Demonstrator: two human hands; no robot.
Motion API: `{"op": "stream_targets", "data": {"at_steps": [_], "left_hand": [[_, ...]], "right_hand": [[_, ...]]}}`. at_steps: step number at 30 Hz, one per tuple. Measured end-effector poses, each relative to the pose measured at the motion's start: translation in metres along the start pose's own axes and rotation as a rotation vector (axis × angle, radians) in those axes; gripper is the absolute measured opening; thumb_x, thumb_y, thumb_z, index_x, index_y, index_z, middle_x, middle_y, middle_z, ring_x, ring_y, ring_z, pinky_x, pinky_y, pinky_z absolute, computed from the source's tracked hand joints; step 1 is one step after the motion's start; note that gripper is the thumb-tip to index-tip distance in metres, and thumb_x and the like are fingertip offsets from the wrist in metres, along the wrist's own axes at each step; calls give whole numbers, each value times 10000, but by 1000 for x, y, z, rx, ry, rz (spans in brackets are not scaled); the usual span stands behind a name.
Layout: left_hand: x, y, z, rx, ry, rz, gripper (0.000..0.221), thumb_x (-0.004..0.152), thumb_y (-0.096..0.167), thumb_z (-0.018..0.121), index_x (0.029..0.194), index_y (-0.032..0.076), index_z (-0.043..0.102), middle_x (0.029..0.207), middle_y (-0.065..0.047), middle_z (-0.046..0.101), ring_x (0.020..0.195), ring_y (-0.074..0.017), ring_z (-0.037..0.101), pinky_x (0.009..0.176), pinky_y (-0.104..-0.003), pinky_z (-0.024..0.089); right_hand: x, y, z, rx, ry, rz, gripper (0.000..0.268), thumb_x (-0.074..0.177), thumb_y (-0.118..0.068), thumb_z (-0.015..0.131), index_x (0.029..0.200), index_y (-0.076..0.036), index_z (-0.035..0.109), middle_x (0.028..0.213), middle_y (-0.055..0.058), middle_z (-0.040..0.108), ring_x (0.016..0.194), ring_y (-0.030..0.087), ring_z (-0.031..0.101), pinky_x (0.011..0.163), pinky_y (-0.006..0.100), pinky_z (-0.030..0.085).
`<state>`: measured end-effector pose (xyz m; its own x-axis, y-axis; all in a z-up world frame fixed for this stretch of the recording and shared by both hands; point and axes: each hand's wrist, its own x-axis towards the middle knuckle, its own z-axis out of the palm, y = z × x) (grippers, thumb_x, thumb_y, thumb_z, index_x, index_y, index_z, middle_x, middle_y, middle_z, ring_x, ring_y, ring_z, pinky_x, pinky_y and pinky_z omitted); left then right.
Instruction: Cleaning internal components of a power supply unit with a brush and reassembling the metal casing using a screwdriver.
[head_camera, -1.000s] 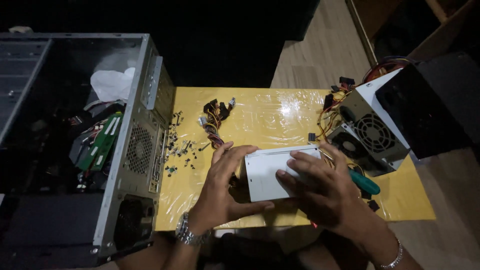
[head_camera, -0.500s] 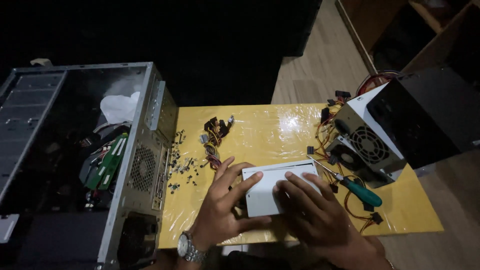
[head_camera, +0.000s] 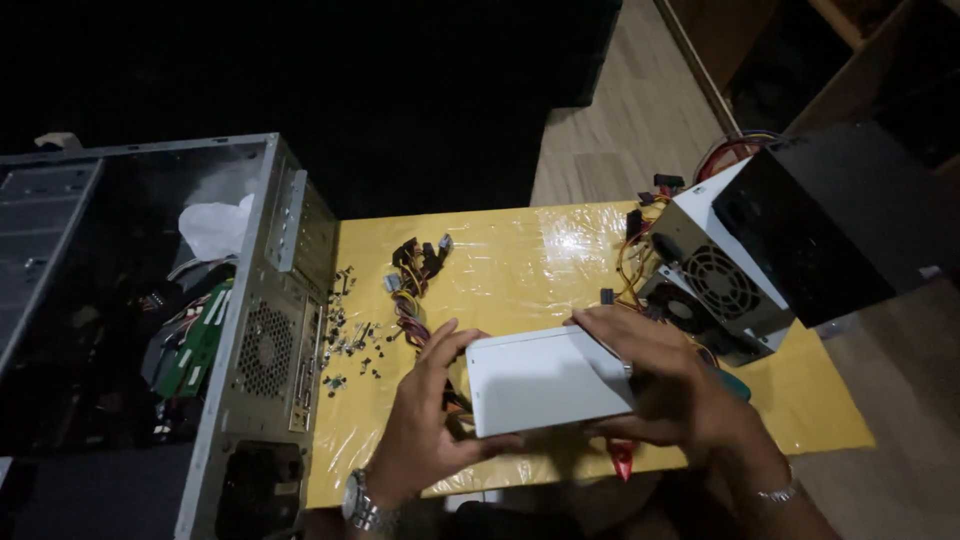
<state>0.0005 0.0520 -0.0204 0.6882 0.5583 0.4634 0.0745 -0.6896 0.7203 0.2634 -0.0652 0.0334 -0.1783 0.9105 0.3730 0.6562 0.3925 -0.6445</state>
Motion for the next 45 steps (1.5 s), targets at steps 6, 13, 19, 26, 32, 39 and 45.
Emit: {"op": "stream_targets", "data": {"at_steps": [6,13,19,26,32,39,45], "left_hand": [[3,4,13,98,173,-167,921,825,505,719,1540,176,240,1630,-90,341,1573,-424,96,901,-424,686],[-30,52,52,424,229,-86,1129,766,803,640,1605,218,164,1677,-319,70,1571,-495,87,1236,-726,33],[-32,29,62,317,308,-40,930,841,548,818,1548,272,280,1631,-408,110,1527,-641,127,1166,-748,266],[-41,16,33,293,111,-25,996,821,307,843,1581,337,200,1684,-267,233,1579,-576,105,779,-578,620],[-42,5,26,286,134,49,926,914,437,767,1622,351,176,1692,-257,245,1583,-581,144,972,-648,552],[-38,1,26,153,166,28,913,814,429,915,1551,322,387,1705,-227,205,1607,-543,132,1219,-733,321],[-33,-10,30,178,146,98,767,837,354,896,1469,233,478,1683,-230,242,1599,-548,166,1282,-715,265]], "right_hand": [[5,9,20,-64,137,73,977,746,-426,852,1524,-36,410,1439,231,589,1286,357,591,1074,520,538],[39,-13,25,294,450,883,715,691,-376,802,1351,-141,659,1462,179,612,1291,287,639,927,432,612],[32,-14,47,602,521,1076,246,891,-244,740,971,-13,762,995,127,779,843,237,695,652,345,516],[1,33,58,-155,-62,880,560,1007,-570,464,675,-120,475,724,36,528,645,182,479,622,369,359],[12,5,55,-97,-127,989,505,1010,-549,498,770,-105,500,830,77,592,722,216,527,689,387,404],[-25,33,92,-338,38,751,578,998,-569,477,676,-90,499,638,107,546,591,329,582,575,470,363],[-43,25,89,-289,104,747,465,1016,-484,462,822,-160,732,787,15,631,699,260,662,600,434,440]]}}
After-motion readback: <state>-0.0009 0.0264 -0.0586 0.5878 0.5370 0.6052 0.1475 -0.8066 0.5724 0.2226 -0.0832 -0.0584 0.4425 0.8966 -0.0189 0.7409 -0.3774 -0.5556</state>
